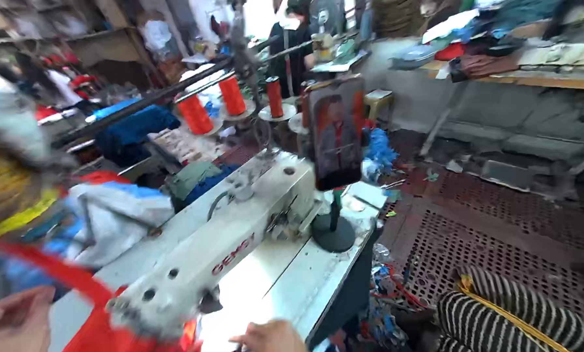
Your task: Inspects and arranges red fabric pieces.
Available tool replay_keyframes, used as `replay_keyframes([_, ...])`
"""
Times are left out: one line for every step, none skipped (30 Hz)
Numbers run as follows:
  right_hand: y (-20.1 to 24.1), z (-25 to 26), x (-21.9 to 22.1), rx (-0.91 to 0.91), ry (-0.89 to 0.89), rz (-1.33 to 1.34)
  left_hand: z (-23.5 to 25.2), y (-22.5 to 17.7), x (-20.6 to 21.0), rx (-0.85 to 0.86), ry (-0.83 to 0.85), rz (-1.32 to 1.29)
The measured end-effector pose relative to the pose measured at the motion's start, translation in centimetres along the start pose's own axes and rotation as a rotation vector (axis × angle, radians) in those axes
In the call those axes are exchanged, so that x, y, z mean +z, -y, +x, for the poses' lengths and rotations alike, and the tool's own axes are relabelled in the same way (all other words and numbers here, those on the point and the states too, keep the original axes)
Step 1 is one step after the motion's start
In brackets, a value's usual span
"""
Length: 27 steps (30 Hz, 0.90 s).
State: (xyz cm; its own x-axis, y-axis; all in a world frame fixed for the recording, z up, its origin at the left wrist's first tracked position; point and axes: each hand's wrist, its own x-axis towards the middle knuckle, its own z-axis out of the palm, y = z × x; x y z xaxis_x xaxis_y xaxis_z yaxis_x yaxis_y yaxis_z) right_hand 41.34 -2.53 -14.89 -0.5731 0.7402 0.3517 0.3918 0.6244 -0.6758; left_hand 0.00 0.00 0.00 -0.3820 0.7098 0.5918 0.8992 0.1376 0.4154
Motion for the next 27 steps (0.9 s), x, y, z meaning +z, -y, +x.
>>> replay_keyframes([-0.4,-0.3,-0.3,-0.019,-0.037,-0.029,-2.5,-1.7,-2.4,-0.037,-0.047,-0.083])
replay_keyframes([-0.6,-0.5,-0.3,-0.054,-0.091,-0.043,-5.5,-3.7,-4.8,-0.071,-0.118,-0.133])
replay_keyframes([-0.6,-0.5,-0.2,-0.086,-0.132,-0.055,-8.8,-5.9,-7.1,-0.103,-0.197,-0.156])
replay_keyframes([-0.4,-0.6,-0.1,-0.112,-0.148,-0.059,-12.3,-8.4,-9.1,-0.155,-0.272,-0.151])
replay_keyframes([-0.2,-0.7,0.1,-0.131,-0.137,-0.063,-15.9,-10.8,-10.6,-0.231,-0.333,-0.121])
replay_keyframes([0.0,-0.6,0.2,-0.15,-0.118,-0.066,-19.5,-12.7,-11.7,-0.314,-0.377,-0.089])
replay_keyframes([0.0,-0.4,0.3,-0.162,-0.104,-0.07,-23.0,-13.8,-12.1,-0.377,-0.406,-0.062])
replay_keyframes([0.1,-0.3,0.3,-0.165,-0.092,-0.067,-26.3,-14.1,-12.1,-0.407,-0.414,-0.042])
replay_keyframes([0.1,-0.4,0.2,-0.139,-0.067,-0.039,-29.2,-14.1,-12.0,-0.436,-0.401,-0.04])
replay_keyframes([0.3,-0.4,-0.1,-0.086,-0.022,0.019,-31.5,-13.9,-11.7,-0.47,-0.383,-0.041])
replay_keyframes([0.7,-0.5,-0.6,-0.022,0.034,0.102,-33.3,-13.5,-11.3,-0.494,-0.374,-0.041])
replay_keyframes([1.4,-0.7,-1.0,0.022,0.073,0.195,-34.5,-13.2,-10.9,-0.501,-0.369,-0.037])
replay_keyframes([2.3,-1.1,-1.2,0.039,0.098,0.281,-35.2,-12.9,-10.6,-0.49,-0.368,-0.021])
replay_keyframes([3.3,-1.8,-1.1,0.031,0.124,0.344,-35.4,-12.7,-10.3,-0.469,-0.367,0.001])
replay_keyframes([4.4,-2.7,-0.8,0.012,0.161,0.391,-35.5,-12.5,-9.9,-0.445,-0.363,0.018])
replay_keyframes([5.3,-3.7,-0.4,-0.019,0.203,0.422,-35.3,-12.3,-9.6,-0.429,-0.347,0.03])
replay_keyframes([6.1,-4.7,0.2,-0.055,0.241,0.438,-34.9,-12.0,-9.1,-0.413,-0.327,0.049])
replay_keyframes([6.5,-5.6,0.8,-0.091,0.271,0.435,-34.5,-11.6,-8.6,-0.399,-0.298,0.082])
replay_keyframes([6.8,-6.3,1.5,-0.117,0.288,0.422,-34.1,-11.2,-8.2,-0.397,-0.266,0.123])
replay_keyframes([7.0,-6.9,2.1,-0.133,0.295,0.409,-33.8,-10.9,-7.9,-0.41,-0.234,0.166])
replay_keyframes([7.2,-7.3,2.5,-0.139,0.303,0.397,-33.5,-10.7,-7.6,-0.427,-0.211,0.207])
replay_keyframes([7.4,-7.6,2.7,-0.136,0.309,0.387,-33.2,-10.5,-7.5,-0.443,-0.197,0.237])
replay_keyframes([7.6,-7.8,2.9,-0.132,0.318,0.381,-33.0,-10.3,-7.5,-0.456,-0.184,0.257])
replay_keyframes([7.7,-7.9,3.0,-0.129,0.326,0.379,-32.8,-10.2,-7.5,-0.462,-0.173,0.269])
replay_keyframes([7.9,-8.0,3.1,-0.128,0.335,0.376,-32.7,-10.1,-7.6,-0.458,-0.168,0.269])
replay_keyframes([8.0,-8.1,3.2,-0.134,0.342,0.369,-32.8,-10.1,-7.6,-0.446,-0.17,0.266])
replay_keyframes([8.3,-8.0,3.3,-0.146,0.346,0.357,-33.0,-10.1,-7.6,-0.436,-0.179,0.266])
